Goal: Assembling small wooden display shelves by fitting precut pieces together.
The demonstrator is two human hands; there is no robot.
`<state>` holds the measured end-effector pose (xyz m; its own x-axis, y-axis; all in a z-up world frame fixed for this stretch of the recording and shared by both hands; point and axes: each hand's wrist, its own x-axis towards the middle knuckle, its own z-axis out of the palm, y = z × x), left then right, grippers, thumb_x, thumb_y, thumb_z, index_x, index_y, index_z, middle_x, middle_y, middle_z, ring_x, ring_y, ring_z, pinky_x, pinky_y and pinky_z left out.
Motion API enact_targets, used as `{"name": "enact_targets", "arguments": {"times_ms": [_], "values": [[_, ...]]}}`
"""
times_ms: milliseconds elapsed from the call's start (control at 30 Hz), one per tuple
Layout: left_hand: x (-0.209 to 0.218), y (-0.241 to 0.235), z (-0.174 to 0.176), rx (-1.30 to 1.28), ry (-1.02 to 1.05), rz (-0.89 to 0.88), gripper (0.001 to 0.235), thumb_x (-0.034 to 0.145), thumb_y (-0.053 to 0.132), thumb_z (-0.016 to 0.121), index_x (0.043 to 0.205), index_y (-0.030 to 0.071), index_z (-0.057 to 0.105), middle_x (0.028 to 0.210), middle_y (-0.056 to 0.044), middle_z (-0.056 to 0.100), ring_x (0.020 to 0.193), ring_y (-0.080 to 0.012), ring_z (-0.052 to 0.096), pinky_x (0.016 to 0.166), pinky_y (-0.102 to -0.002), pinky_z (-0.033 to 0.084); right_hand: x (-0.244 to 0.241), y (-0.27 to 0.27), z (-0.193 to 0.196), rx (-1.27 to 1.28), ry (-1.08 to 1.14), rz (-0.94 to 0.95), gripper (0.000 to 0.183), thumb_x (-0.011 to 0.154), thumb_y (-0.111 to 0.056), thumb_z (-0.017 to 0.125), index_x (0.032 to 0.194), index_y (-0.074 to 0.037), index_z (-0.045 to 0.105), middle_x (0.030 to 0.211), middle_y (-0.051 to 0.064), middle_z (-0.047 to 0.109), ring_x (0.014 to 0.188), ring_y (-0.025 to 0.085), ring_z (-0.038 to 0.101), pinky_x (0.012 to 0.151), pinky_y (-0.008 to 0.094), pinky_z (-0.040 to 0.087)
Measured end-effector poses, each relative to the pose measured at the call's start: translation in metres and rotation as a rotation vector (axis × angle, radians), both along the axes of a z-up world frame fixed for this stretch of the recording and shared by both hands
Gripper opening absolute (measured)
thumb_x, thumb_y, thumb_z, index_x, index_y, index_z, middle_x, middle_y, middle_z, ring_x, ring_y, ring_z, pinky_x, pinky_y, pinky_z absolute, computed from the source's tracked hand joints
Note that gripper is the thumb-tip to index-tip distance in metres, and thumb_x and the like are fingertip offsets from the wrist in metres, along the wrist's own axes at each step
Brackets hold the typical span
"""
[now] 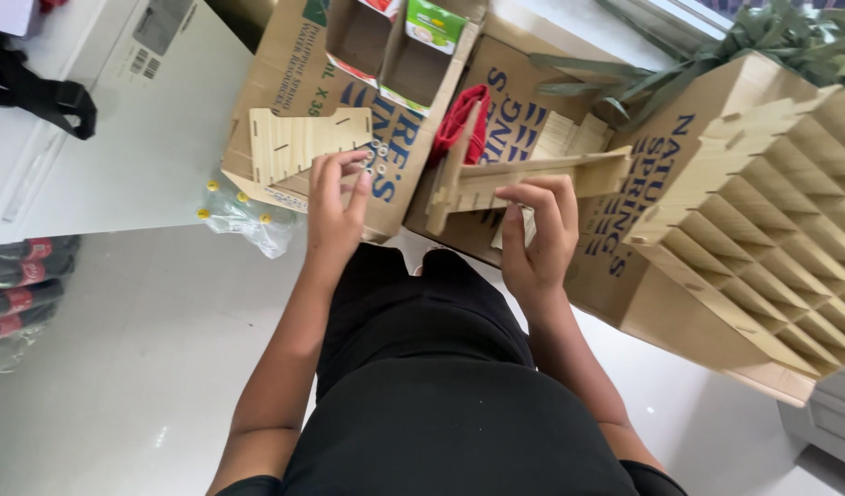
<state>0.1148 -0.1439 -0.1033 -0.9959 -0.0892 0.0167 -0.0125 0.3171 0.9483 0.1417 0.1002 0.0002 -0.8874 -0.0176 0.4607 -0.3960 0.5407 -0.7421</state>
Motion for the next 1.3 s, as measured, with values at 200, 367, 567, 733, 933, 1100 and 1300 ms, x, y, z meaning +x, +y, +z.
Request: {"name": "enact_targets", "arguments": {"times_ms": [200,367,567,733,933,1100,1300], "values": [[-0.037,-0.100,-0.065,-0.405,-0.047,-0.039,0.027,0.095,0.013,0.070,0.121,0.012,0.066,0.126,-0.005,0.061,0.124,-0.0248,0.059,0.105,-0.039,0.052,-0.008,-0.073,0.012,-0.034,0.065,0.053,0.014,0.100,0.008,0.057,0.110,-0.001,0.063,0.105,0.011,0.058,0.095,0.024,0.057,0.083,0.032,0.048],[-0.068,-0.142,-0.079,-0.682,0.054,-0.302,0.068,0.077,0.030,0.083,0.136,0.011,0.055,0.143,-0.015,0.049,0.137,-0.0352,0.043,0.113,-0.050,0.035,-0.033,-0.139,-0.007,-0.072,-0.166,0.115,0.019,0.099,0.007,0.056,0.116,0.000,0.061,0.109,0.012,0.056,0.092,0.021,0.059,0.083,0.031,0.051],[-0.093,-0.151,-0.105,-0.767,0.265,-0.493,0.092,0.076,0.047,0.087,0.150,0.010,0.046,0.146,-0.020,0.046,0.137,-0.0391,0.041,0.116,-0.060,0.028,-0.056,-0.183,-0.104,-0.117,-0.392,0.014,0.029,0.095,0.005,0.060,0.123,0.000,0.057,0.113,0.013,0.053,0.099,0.025,0.059,0.087,0.032,0.051],[-0.115,-0.148,-0.094,-0.777,0.289,-0.552,0.085,0.077,0.046,0.086,0.146,0.010,0.052,0.131,-0.014,0.053,0.123,-0.0367,0.049,0.111,-0.053,0.038,-0.071,-0.175,-0.172,0.027,-0.235,-0.364,0.039,0.091,0.006,0.057,0.130,0.001,0.052,0.121,0.017,0.048,0.106,0.034,0.056,0.094,0.040,0.050],[-0.125,-0.144,-0.083,-0.723,0.271,-0.579,0.085,0.072,0.041,0.088,0.141,0.005,0.054,0.123,-0.017,0.054,0.117,-0.0371,0.049,0.099,-0.050,0.043,-0.068,-0.170,-0.137,0.131,-0.338,-0.503,0.035,0.094,0.005,0.055,0.129,0.001,0.054,0.117,0.018,0.053,0.105,0.039,0.058,0.092,0.046,0.049],[-0.129,-0.121,-0.066,-0.605,0.309,-0.597,0.063,0.080,0.032,0.084,0.131,0.004,0.059,0.123,-0.017,0.054,0.118,-0.0376,0.050,0.102,-0.048,0.044,-0.038,-0.186,-0.008,0.437,0.081,-0.605,0.030,0.084,0.008,0.063,0.111,-0.004,0.066,0.107,0.012,0.054,0.102,0.030,0.053,0.087,0.043,0.044],[-0.135,-0.045,-0.014,-0.211,0.222,-0.797,0.025,0.093,0.008,0.070,0.117,0.005,0.063,0.113,-0.014,0.060,0.106,-0.0351,0.062,0.089,-0.043,0.051,-0.007,-0.104,-0.016,-0.311,0.007,-0.834,0.020,0.109,0.007,0.053,0.120,-0.008,0.061,0.106,0.005,0.051,0.092,0.014,0.051,0.079,0.027,0.046]]}}
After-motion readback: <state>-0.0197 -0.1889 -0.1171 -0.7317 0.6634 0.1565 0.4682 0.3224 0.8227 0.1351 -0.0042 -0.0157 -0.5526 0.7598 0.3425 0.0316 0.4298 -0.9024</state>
